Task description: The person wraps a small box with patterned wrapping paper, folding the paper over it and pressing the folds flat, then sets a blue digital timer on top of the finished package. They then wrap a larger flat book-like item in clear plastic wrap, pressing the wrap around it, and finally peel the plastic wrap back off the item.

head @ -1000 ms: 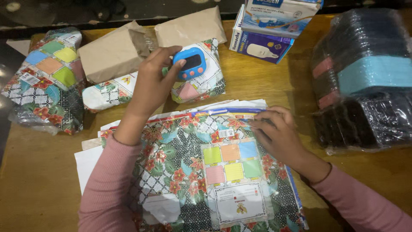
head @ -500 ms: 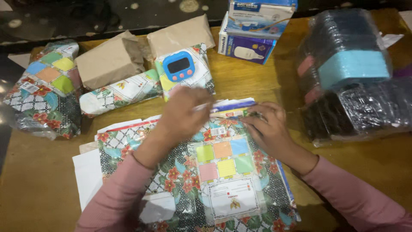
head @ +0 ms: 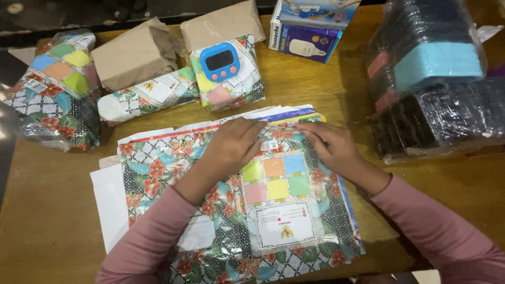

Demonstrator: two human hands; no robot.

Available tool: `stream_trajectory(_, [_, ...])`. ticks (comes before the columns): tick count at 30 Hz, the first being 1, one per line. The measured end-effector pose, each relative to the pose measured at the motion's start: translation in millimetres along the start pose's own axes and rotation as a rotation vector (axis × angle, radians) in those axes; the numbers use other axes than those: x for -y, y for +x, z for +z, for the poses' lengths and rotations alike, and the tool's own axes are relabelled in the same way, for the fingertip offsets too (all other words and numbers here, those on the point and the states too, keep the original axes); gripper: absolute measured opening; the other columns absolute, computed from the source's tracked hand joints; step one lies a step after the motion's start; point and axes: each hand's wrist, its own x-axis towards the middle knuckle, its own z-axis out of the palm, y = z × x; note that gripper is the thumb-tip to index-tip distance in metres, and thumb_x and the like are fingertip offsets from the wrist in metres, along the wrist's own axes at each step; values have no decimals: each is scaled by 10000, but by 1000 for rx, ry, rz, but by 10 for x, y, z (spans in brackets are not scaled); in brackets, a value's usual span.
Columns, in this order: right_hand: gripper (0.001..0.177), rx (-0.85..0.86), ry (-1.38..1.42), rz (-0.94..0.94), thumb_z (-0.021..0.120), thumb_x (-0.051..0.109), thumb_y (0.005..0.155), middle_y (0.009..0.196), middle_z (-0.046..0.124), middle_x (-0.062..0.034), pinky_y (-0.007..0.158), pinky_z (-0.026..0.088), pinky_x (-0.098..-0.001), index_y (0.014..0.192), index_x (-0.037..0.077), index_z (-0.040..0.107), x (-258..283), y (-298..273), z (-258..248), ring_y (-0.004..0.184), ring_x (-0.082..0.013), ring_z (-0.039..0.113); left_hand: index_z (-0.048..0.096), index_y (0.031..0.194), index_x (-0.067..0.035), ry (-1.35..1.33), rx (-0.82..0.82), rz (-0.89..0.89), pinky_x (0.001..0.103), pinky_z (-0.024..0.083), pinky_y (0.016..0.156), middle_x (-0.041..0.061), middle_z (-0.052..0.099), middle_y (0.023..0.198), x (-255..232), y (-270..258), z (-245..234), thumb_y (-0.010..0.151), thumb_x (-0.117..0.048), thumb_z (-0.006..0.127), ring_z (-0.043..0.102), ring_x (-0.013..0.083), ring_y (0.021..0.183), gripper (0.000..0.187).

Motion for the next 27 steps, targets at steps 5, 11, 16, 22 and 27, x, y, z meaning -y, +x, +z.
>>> stream_trajectory(5, [206, -8, 80, 113, 627, 84, 1022, 1113, 772, -134, 863, 577, -313, 1191, 41, 735, -58, 9, 9, 987, -211, 757, 693, 1112, 3, -56, 8, -133, 471, 503, 839, 165, 680, 980, 145, -17, -77, 941, -143, 717, 646, 352, 928, 226])
stream_trajectory(11, [192, -3, 75, 114, 641, 78, 1014, 1126, 770, -137, 866, 571, -309, 1178, 45, 735, -98, -12, 9, 1007, -209, 751, 722, 1047, -50, -125, 140, -275, 468, 472, 918, 138, 706, 992, 288, -45, -197, 951, -196, 670, 651, 328, 989, 182])
stream_trajectory(16, [191, -24, 41, 115, 674, 63, 991, 1076, 778, -124, 809, 576, -297, 1166, 58, 749, -95, -22, 18, 930, -186, 755, 715, 1024, -49, -3, 259, -257, 467, 439, 980, 139, 693, 1031, 317, -58, -246, 948, -225, 662, 619, 317, 1055, 199])
stream_trajectory(22, [207, 3, 35, 36, 655, 26, 989, 1100, 772, -142, 799, 591, -297, 1178, 37, 739, -121, -29, 11, 950, -196, 760, 717, 1017, -55, 28, 247, -209, 473, 437, 971, 115, 703, 1047, 326, -69, -219, 947, -221, 659, 611, 304, 1085, 189])
stream_trajectory(27, [206, 8, 41, 5, 655, 20, 991, 1098, 772, -143, 802, 602, -299, 1180, 25, 734, -121, -26, 8, 956, -205, 767, 723, 1020, -58, 18, 239, -241, 482, 443, 955, 117, 707, 1049, 344, -99, -185, 926, -209, 672, 619, 304, 1074, 185])
